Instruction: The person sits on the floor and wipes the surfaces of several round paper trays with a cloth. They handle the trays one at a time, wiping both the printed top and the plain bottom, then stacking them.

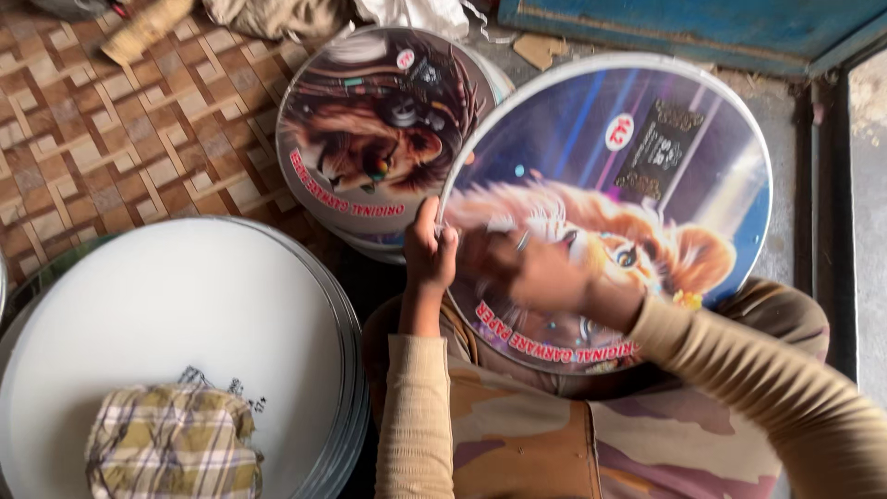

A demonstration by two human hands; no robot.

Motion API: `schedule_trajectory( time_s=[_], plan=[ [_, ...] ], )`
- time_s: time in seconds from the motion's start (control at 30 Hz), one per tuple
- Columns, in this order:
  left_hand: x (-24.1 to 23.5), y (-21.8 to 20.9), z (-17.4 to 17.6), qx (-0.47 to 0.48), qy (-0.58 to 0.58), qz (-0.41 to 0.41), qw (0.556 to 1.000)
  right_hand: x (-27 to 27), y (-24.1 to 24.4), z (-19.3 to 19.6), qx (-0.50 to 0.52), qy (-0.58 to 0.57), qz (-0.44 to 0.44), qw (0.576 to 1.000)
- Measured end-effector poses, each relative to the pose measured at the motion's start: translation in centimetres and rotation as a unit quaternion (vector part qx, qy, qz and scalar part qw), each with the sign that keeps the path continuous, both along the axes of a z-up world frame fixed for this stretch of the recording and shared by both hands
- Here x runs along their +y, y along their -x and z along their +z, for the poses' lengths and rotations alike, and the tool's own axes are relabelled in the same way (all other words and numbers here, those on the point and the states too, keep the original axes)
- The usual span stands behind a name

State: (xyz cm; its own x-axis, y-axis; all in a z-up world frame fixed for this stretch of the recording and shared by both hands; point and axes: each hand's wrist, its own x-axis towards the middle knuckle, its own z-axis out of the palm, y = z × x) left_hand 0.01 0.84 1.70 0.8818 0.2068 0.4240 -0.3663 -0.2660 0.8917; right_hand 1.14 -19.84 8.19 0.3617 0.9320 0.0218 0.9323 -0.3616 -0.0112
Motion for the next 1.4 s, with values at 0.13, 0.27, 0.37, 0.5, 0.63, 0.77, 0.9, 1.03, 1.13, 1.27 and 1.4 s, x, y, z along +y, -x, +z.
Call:
schedule_trajectory(
  time_s=[0.13, 0.27, 0.37, 0.5, 0.63, 0.77, 0.9, 1.03, 1.13, 1.27, 1.4],
  plan=[
    [-0.8, 1.0, 0.1, 0.01, 0.049, -0.025, 0.998, -7.1, -9.8, 0.2, -0.011, -0.186, -0.287, 0.94],
    [-0.6, 0.3, 1.4, 0.005, 0.06, -0.037, 0.997, -13.3, -16.4, 3.3, -0.217, -0.248, -0.209, 0.921],
    [-0.6, 0.3, 1.3, 0.015, 0.037, -0.026, 0.999, -13.1, -13.5, 3.6, -0.228, -0.271, -0.243, 0.903],
    [-0.5, 0.1, 0.1, 0.024, 0.007, -0.012, 1.0, -7.5, -0.8, -2.0, 0.145, -0.237, -0.317, 0.907],
    [-0.4, -0.2, -0.5, 0.047, -0.006, 0.003, 0.999, -5.6, 12.0, -8.5, 0.004, -0.14, -0.029, 0.99],
    [-0.8, -0.4, -0.8, 0.053, -0.051, 0.049, 0.996, -9.4, 7.7, -9.4, 0.288, -0.173, -0.258, 0.906],
    [-0.9, -0.2, 0.1, 0.037, -0.08, 0.073, 0.993, -16.0, -6.3, -3.0, -0.185, -0.172, -0.293, 0.922],
    [-1.0, -0.2, 1.2, 0.028, -0.066, 0.066, 0.995, -19.5, -10.9, 0.4, -0.198, -0.291, -0.334, 0.874],
    [-1.4, -0.3, 1.0, 0.06, -0.04, 0.056, 0.996, -17.5, -6.5, -1.4, -0.196, -0.262, -0.31, 0.892],
    [-0.9, -0.4, 0.7, 0.056, -0.09, 0.088, 0.99, -11.6, 6.4, -4.9, 0.02, -0.181, -0.206, 0.961],
    [-1.4, -0.5, 0.5, 0.075, -0.089, 0.081, 0.99, -10.4, 13.9, -5.6, 0.163, -0.152, -0.125, 0.967]
  ],
)
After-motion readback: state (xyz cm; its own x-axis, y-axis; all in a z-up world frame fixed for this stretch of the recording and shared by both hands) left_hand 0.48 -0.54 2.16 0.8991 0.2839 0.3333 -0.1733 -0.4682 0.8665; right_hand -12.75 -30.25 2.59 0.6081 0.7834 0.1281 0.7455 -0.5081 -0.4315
